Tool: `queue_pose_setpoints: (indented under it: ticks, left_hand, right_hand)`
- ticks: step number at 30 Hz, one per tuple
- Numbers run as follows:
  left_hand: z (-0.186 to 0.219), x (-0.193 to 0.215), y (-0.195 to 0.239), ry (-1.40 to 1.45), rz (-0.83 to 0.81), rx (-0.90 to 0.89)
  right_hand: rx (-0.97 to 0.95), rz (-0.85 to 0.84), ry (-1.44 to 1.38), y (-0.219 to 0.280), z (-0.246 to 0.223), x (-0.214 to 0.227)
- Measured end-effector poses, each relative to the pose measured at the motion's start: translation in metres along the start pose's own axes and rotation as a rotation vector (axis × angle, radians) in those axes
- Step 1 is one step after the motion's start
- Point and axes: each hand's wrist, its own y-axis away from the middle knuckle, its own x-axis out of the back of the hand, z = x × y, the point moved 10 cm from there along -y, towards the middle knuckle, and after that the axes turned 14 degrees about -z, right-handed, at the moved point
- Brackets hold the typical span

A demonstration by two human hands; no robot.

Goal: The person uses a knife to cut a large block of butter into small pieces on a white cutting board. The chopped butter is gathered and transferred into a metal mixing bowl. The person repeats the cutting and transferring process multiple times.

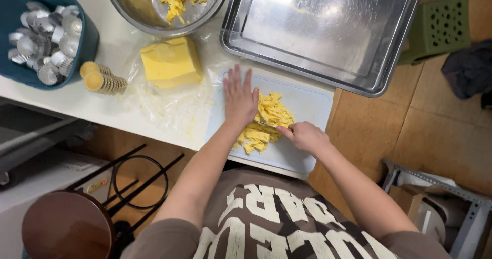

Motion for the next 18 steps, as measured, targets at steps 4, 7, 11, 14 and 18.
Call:
queue_pose_setpoints:
  ticks: [4, 7, 11, 14, 18]
  left_hand:
    - [-0.002, -0.01, -0.006, -0.026, -0.056, -0.095]
    - [0.001, -0.011, 0.006, 0.024, -0.075, -0.134]
    - [0.006, 0.012, -0.006, 0.079, -0.038, -0.22]
    - [0.012, 0.01, 0.008, 0.041, -0.081, -0.307]
    - [0.016, -0.005, 0.016, -0.024, -0.172, -0.388]
  right_hand:
    - [-0.03, -0.031, -0.01, -0.001, -0.007, -0.008]
    - [-0.059, -0.029, -0.026, 0.012, -0.01, -0.012]
    - [-0.106, 0.061, -0.073, 0.036, -0.015, -0.001]
    - [-0.134, 0.03, -0.094, 0.048, -0.015, -0.025]
    - [-0.16, 0.032, -0.216, 0.041, -0.021, -0.055]
